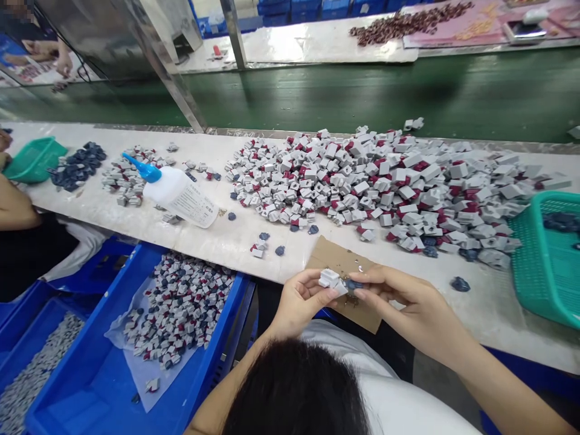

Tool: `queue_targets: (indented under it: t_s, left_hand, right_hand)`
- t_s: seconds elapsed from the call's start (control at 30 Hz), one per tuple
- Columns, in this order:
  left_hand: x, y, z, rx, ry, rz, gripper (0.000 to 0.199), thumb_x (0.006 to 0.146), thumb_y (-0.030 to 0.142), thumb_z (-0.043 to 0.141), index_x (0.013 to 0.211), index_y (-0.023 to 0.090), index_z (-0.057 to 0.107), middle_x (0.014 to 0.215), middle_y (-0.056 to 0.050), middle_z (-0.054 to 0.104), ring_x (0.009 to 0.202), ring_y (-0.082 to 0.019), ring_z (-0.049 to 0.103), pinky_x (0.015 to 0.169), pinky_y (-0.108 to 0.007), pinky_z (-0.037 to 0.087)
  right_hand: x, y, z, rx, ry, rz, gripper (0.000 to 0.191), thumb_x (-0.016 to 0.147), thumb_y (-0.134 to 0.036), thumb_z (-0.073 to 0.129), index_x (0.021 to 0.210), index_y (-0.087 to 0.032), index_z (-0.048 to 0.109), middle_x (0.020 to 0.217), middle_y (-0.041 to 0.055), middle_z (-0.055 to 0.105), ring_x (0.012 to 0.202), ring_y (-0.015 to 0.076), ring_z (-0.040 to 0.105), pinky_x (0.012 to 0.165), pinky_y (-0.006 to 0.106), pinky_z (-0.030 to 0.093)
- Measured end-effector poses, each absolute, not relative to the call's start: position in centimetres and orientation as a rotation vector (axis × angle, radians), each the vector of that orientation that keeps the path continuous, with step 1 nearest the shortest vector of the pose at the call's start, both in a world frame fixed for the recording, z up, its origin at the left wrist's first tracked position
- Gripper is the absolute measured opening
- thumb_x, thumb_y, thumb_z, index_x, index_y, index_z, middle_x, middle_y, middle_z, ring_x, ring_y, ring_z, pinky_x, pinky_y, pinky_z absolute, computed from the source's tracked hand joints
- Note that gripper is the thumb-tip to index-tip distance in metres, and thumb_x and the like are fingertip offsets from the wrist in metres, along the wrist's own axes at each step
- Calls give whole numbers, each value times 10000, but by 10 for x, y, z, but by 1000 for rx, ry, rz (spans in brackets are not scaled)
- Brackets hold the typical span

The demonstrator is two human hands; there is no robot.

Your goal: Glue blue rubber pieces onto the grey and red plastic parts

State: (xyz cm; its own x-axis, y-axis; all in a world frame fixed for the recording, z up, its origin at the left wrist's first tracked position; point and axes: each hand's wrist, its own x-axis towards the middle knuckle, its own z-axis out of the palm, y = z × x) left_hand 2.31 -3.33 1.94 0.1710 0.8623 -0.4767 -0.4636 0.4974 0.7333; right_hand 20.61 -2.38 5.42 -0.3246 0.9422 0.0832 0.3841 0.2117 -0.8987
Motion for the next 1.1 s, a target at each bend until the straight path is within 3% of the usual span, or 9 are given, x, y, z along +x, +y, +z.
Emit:
queue_targets:
  t_s: [0.23,0.47,0.67,0.77,0.9,0.97,1.1]
  left_hand:
    - [19,-34,19,652,1003,955,445,560,368,893,887,135,703,805,-49,749,754,-152,689,723,-257,552]
    - [15,-36,27,870,1007,906,409,624,383,861,888,127,681,842,-87,757,759,-176,709,732,-279,557]
    - [21,-40,24,891,1054,946,395,628,351,846,862,136,611,815,-84,725,751,-172,693,739,-279,545]
    - [22,-37,26,946,972,891,338,697,321,765,887,157,538,804,-52,675,701,-142,655,664,-249,515]
    - [24,-29,32,1158,946,830,248,728,262,632,869,197,440,655,45,507,518,-76,447,489,-203,339]
    - [27,-25,32,1275,980,851,201,722,255,578,824,211,410,608,63,429,493,-78,342,477,-224,278]
    - [36,-20,27,1477,1007,960,172,768,356,518,789,225,408,636,18,457,579,-149,411,571,-299,348]
  right_hand:
    - [213,-8,66,-1090,-2164,1084,144,925,-241,551,982,-214,680,824,16,669,692,97,620,586,171,485]
    - [214,3,73,-1106,-2074,1456,193,923,-346,549,871,-167,599,595,-12,568,504,78,519,454,160,388]
    - [215,2,65,-1179,-1953,1628,299,907,-446,565,865,-153,609,617,13,584,513,90,536,462,172,396]
    - [219,5,62,-1188,-1880,1723,347,854,-500,633,876,-154,643,615,13,580,522,94,519,472,182,400]
    - [207,15,64,-1299,-1475,1618,521,744,-691,661,855,-182,679,682,29,608,604,118,535,543,214,441]
    - [190,20,64,-1363,-1164,1584,627,661,-790,649,840,-189,672,745,38,626,680,134,564,597,221,469]
    - [156,25,65,-1333,-945,1785,661,671,-811,603,859,-179,634,825,67,666,788,177,640,696,257,531]
